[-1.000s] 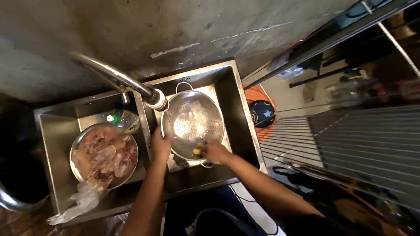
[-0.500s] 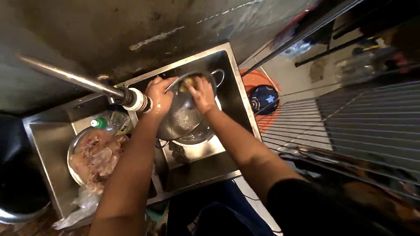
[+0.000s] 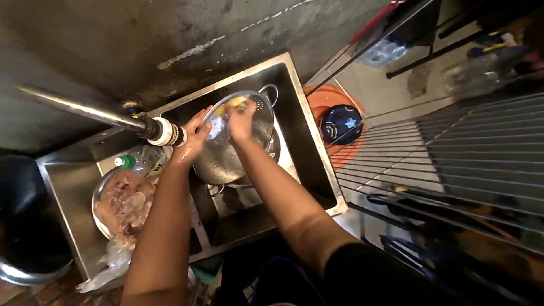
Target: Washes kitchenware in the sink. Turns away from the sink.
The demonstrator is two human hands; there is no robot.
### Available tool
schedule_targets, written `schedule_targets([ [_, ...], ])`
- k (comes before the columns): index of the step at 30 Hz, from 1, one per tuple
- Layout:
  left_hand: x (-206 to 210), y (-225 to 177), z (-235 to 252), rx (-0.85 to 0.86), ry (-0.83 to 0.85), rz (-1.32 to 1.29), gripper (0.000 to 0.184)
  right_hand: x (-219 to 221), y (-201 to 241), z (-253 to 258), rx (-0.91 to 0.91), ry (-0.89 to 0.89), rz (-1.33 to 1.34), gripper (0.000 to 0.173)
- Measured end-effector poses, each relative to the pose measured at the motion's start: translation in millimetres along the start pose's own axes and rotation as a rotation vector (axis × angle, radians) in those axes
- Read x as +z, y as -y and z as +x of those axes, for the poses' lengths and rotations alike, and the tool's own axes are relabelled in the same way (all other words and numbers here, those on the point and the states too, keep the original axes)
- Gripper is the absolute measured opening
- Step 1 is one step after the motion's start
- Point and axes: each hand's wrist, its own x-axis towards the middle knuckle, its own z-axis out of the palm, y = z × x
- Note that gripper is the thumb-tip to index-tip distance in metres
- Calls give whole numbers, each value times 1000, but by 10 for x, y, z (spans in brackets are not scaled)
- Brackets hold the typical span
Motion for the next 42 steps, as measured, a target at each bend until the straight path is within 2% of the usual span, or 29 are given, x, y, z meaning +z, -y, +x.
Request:
schedule_targets([
  [2, 15, 6, -100, -35, -6, 20, 48, -274, -93, 211, -98, -192, -321, 65],
  [3, 27, 17, -131, -27, -22, 29, 48, -430, -210, 251, -128, -201, -523, 63],
  [5, 45, 23, -189, -3, -34, 26, 47, -693, -517, 195, -134, -125, -871, 60],
  [7, 62, 45, -209, 43, -47, 5, 45, -814, -841, -7, -69, 14, -1035, 60],
  [10, 115, 55, -259, 65, -75, -33, 44, -738, -1026, -533, 91, 352, -964, 58],
  [13, 192, 95, -359, 91, -162, -73, 41, -511, -779, -891, 220, 648, -600, 55],
  [15, 251, 101, -448, 109, -208, -60, 40, -424, -510, -991, 228, 735, -356, 47],
  [17, 315, 91, -529, 134, -262, -55, 39, -440, -349, -1021, 213, 781, -221, 44],
  [19, 347, 21, -590, 150, -299, -42, 39, -573, -333, -1011, 179, 868, -305, 44],
  [22, 388, -88, -682, 218, -343, -3, 38, -880, -600, -873, 62, 1026, -737, 47],
  [24, 407, -147, -796, 225, -354, 68, 37, -1061, -762, -728, -6, 909, -1024, 45],
  [26, 436, -213, -909, 145, -384, 108, 39, -1113, -763, -547, 24, 681, -1113, 49],
  [28, 484, -219, -977, 32, -450, 68, 41, -1011, -692, -421, 67, 537, -1046, 57],
  [29, 506, -184, -983, -7, -481, 31, 42, -923, -657, -407, 70, 550, -973, 58],
  [31, 540, -116, -972, -102, -511, -19, 44, -706, -592, -503, 13, 685, -787, 47],
  [33, 571, -68, -943, -157, -524, -60, 46, -448, -491, -644, -133, 790, -611, 35],
  [34, 580, -46, -931, -153, -537, -80, 46, -323, -451, -657, -220, 784, -543, 32],
  [37, 571, -56, -994, -139, -546, -63, 45, -82, -361, -462, -302, 553, -438, 36],
  [40, 553, -210, -1072, -136, -560, 22, 44, -108, -407, -57, -227, 292, -641, 40],
  [42, 605, -253, -1100, -94, -571, 38, 43, -323, -600, 88, -250, 242, -879, 49],
])
